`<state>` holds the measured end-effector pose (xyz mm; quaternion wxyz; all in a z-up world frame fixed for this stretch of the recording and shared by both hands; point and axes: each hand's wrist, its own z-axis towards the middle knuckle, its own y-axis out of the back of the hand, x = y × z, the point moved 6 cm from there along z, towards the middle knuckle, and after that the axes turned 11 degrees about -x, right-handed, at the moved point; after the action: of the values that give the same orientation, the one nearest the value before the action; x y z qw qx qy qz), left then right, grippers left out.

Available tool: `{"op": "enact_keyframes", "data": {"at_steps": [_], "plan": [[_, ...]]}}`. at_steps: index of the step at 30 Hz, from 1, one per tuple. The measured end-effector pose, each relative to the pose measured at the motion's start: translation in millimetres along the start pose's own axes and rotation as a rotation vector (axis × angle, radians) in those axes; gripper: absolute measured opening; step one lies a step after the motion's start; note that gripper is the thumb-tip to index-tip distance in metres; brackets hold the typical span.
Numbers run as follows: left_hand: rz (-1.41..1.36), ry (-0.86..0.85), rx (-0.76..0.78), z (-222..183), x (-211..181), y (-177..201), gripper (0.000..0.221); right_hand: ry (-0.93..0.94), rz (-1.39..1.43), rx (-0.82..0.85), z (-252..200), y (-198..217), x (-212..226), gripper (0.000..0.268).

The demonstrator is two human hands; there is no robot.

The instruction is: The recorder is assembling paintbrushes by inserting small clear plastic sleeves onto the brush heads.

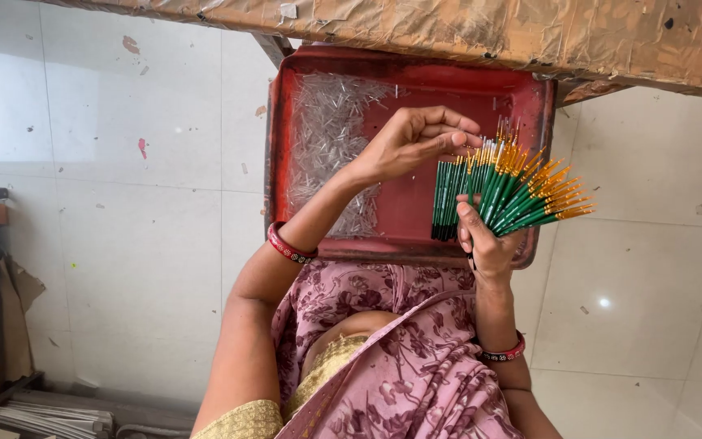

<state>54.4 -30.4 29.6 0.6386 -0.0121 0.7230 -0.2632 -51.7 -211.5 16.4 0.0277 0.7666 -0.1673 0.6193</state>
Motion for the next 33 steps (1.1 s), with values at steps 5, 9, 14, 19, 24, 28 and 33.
{"op": "enact_keyframes", "data": {"at_steps": [5,9,14,19,24,28,33], "plan": [[-0.126,0.058,-0.011,0.1,-10.1,-8.5,0.033,0.009,-0.038,0.004,-1.2,5.2,-5.3,0.013],[-0.092,0.083,-0.032,-4.8,-0.9,-16.7,0.031,0.002,-0.037,-0.021,-1.6,3.8,-4.5,0.014],[0.236,0.031,-0.138,-7.1,9.4,-7.6,0.026,0.098,-0.080,-0.013,4.0,-8.9,3.3,0.016],[0.343,0.024,-0.347,4.6,60.4,28.2,0.024,0.728,-0.828,0.073,6.6,-8.6,17.7,0.020],[0.881,-0.135,-0.330,-2.9,68.2,21.4,0.039,0.544,-0.529,0.005,13.7,11.0,11.8,0.021],[0.850,-0.129,-0.270,-0.8,75.6,26.6,0.030,0.333,-0.160,-0.041,20.2,15.1,12.7,0.020],[0.399,-0.085,-0.160,4.3,47.9,19.0,0.025,0.147,-0.074,-0.026,13.7,4.9,6.8,0.015]]}}
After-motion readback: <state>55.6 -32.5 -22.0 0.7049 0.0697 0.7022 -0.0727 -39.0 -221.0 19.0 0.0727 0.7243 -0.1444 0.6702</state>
